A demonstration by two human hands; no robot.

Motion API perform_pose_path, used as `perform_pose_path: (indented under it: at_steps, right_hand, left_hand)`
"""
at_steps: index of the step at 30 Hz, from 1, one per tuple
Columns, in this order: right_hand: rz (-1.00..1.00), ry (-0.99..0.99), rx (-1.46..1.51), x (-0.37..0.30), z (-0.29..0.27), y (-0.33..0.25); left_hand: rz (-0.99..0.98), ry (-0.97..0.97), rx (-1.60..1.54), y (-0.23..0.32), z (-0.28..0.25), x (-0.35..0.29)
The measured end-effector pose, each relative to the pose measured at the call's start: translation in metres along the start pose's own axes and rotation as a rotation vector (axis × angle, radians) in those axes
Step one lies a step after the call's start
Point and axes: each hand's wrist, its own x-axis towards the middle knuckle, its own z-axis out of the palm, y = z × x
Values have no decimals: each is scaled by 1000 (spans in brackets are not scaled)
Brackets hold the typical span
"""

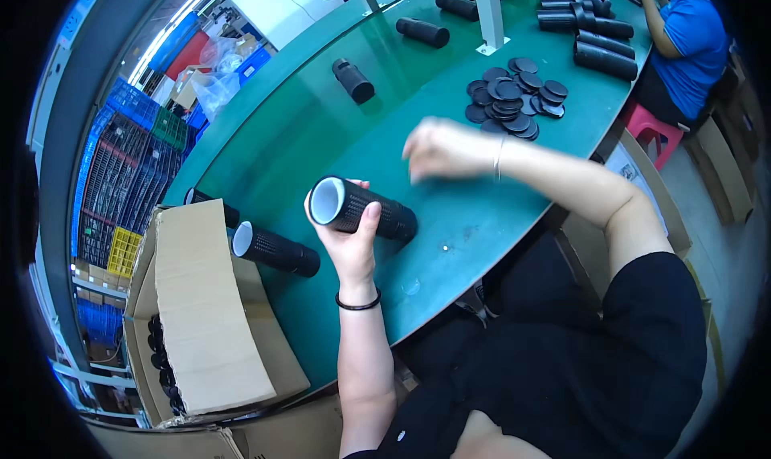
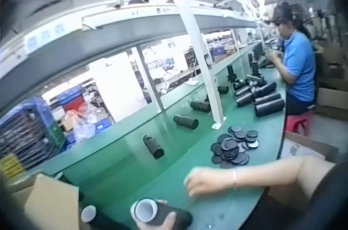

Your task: The person places plastic caps onto cylindrical tubes by hand at an assembly station.

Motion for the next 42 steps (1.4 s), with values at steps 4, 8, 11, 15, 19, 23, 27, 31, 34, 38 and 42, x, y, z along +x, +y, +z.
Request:
perform_pose_path:
  at_steps: [4,8,11,15,19,23,27,31,34,38,42]
  right_hand:
    - [784,-19,-657,-19,-62,80]
    - [959,-199,-627,-17,-65,115]
    - [960,-220,-544,-16,-64,112]
    - [804,4,-335,-22,-62,107]
    - [580,150,36,-31,-62,122]
    - [486,410,314,-32,-54,116]
    - [638,553,654,-25,-54,55]
    - [546,483,937,-6,-33,-11]
    - [494,450,1039,5,-14,-37]
    - [422,461,1150,10,-1,-51]
    - [409,487,1155,10,1,-54]
  left_hand:
    - [-5,-64,13,-3,3,-4]
    - [-34,-111,43,-7,-2,-3]
    - [-16,-125,40,0,-3,-3]
    - [-19,-166,36,4,-3,-3]
    - [-52,-131,-19,12,1,-7]
    - [-105,-158,53,11,-2,-6]
    - [-110,-164,-20,17,-1,-3]
    - [-145,-215,-26,24,0,0]
    - [-140,-233,-67,21,0,0]
    - [-204,-263,-44,19,-7,-2]
    - [-192,-280,-65,19,-10,-3]
